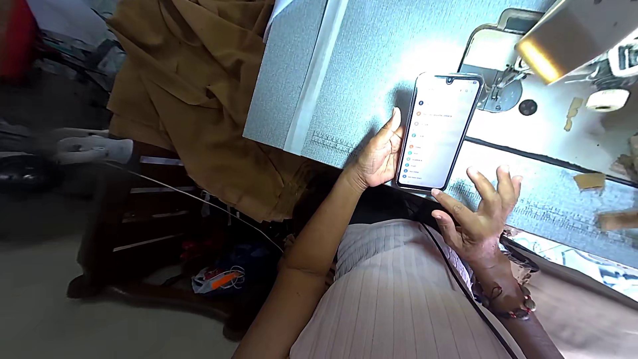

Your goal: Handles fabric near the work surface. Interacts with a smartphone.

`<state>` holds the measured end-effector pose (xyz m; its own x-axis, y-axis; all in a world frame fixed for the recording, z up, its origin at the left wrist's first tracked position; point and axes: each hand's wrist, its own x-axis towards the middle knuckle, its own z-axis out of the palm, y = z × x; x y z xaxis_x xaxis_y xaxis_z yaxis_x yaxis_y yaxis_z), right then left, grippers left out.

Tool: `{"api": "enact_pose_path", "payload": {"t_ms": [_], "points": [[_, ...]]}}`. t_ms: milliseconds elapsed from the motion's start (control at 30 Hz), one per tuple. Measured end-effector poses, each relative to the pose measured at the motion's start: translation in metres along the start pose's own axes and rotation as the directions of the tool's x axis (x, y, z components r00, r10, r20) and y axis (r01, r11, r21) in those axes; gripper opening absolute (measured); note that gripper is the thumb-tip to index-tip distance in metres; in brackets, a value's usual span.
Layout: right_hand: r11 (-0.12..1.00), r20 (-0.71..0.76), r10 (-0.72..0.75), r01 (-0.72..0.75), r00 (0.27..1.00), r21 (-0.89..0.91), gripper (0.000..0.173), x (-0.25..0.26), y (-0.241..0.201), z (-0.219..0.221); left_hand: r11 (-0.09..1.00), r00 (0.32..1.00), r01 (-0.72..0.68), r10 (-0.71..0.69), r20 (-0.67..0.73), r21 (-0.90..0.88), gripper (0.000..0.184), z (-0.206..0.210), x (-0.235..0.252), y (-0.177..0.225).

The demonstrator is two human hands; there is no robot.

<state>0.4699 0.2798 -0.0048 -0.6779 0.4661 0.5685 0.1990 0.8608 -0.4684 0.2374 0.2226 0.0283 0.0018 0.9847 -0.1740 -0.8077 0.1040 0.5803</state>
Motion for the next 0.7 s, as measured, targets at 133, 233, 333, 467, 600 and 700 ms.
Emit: {"api": "enact_pose_path", "payload": {"t_ms": [133,233,333,467,600,700], "points": [[0.999,0.038,0.015,-0.014,0.999,-0.043,0.040,0.0029,0.0007,-0.0005,1.000,0.999,0.006,-0.006,-0.033,0.000,0.073,0.0012,0.0003,0.0002],[1.000,0.020,0.004,-0.004,1.000,-0.017,0.040,0.0031,-0.0015,-0.0025,1.000,0.999,0.012,-0.011,-0.050,0.013,0.073,0.0015,0.0000,0.0002],[1.000,0.001,-0.012,0.012,1.000,-0.007,0.039,0.0034,-0.0021,-0.0038,1.000,1.000,0.013,-0.013,-0.021,0.007,0.074,-0.0003,0.0003,0.0002],[1.000,-0.027,-0.024,0.024,0.999,-0.012,0.039,0.0042,-0.0017,-0.0056,1.000,0.999,0.010,-0.010,-0.032,0.018,0.070,0.0001,-0.0006,0.0006],[0.999,-0.037,-0.031,0.030,0.999,-0.019,0.041,0.0054,-0.0013,-0.0066,1.000,1.000,0.006,-0.006,-0.029,0.010,0.069,0.0002,-0.0009,0.0006],[0.999,-0.033,-0.034,0.033,0.999,-0.017,0.040,0.0059,-0.0018,-0.0066,1.000,0.999,0.003,-0.003,-0.032,0.003,0.070,-0.0004,-0.0010,0.0000]]}}
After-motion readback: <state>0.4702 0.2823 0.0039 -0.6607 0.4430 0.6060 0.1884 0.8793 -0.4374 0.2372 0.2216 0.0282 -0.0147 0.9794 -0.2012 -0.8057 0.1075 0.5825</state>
